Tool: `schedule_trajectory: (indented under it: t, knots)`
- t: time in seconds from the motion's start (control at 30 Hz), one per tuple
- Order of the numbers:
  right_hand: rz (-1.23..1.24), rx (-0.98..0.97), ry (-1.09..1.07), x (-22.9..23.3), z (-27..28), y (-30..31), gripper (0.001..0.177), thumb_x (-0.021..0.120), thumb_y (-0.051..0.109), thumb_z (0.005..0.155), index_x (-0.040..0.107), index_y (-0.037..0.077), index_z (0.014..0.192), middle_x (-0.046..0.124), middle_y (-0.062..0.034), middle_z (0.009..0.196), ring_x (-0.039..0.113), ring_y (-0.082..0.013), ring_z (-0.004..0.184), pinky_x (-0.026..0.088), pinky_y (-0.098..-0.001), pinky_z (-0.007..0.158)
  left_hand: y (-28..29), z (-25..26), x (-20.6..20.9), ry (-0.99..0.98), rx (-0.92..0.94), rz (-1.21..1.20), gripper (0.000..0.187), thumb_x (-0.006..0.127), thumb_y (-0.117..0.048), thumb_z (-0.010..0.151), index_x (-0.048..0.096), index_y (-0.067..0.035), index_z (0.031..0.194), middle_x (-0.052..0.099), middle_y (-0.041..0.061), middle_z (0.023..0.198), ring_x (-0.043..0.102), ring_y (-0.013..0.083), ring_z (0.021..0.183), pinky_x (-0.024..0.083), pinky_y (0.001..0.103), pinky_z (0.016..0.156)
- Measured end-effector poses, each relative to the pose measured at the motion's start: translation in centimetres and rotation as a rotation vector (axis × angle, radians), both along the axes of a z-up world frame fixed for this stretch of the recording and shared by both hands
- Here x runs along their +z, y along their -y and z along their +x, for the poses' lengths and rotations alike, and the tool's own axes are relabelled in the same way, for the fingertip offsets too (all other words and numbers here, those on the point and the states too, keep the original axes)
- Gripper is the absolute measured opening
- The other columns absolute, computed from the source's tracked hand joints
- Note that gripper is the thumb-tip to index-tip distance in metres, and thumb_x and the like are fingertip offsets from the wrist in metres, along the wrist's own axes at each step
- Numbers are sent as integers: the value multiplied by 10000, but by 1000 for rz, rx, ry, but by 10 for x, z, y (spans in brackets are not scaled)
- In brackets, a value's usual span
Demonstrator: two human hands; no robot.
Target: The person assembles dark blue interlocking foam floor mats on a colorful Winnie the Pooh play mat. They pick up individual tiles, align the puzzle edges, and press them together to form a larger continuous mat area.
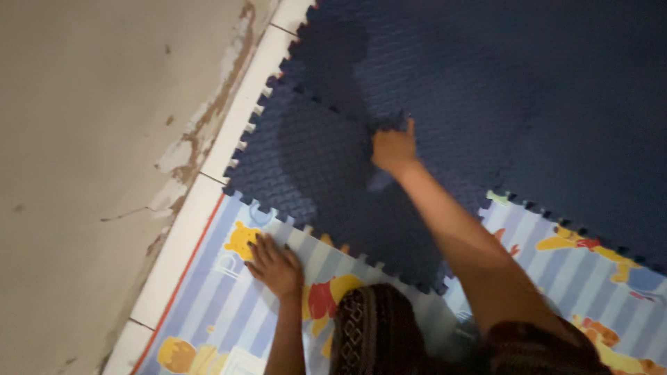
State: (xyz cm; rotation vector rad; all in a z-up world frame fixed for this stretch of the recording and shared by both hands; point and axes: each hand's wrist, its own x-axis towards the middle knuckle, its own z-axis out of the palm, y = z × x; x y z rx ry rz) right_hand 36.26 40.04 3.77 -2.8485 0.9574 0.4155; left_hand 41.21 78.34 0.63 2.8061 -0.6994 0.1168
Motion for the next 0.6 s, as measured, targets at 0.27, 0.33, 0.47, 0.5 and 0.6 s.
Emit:
schedule_trajectory:
  t: [0.27,0.33,0.47,0.5,0.6]
  knots:
    - [-114,131,172,-4,70,-9,462,486,155,946,654,-29,1335,649,-198,1383,603,-311,1300,287,-593,1185,4,2,5,-68,28,37,579,481,-330,995,479,-44,1498,396,169,1620,247,357,1561,97,630,1238]
    - [54,49,30,1,92,-4,438,465,154,974,670,-40,1309,663,-211,1345,606,-330,1281,265,-608,1204,6,-1,8,-67,44,31,578,471,-329,997,473,-59,1507,389,152,1626,238,331,1567,98,621,1250]
    - [-349,208,626,9,137,-9,443,485,172,917,699,-68,1221,690,-213,1249,616,-333,1216,273,-590,1157,9,6,9,-58,25,57,609,472,-317,970,470,-49,1516,382,165,1623,230,337,1556,87,630,1234]
    - [-392,215,532,9,144,-18,444,492,169,915,674,-62,1247,662,-219,1278,592,-342,1237,270,-590,1160,3,3,9,-76,27,78,607,480,-322,976,467,-47,1517,384,171,1617,235,342,1554,87,632,1233]
    - [-10,120,145,13,179,-14,473,513,160,910,601,-45,1326,577,-237,1364,521,-369,1302,263,-589,1168,3,0,7,-80,37,85,598,500,-326,990,459,-50,1519,391,175,1612,247,349,1556,90,630,1237]
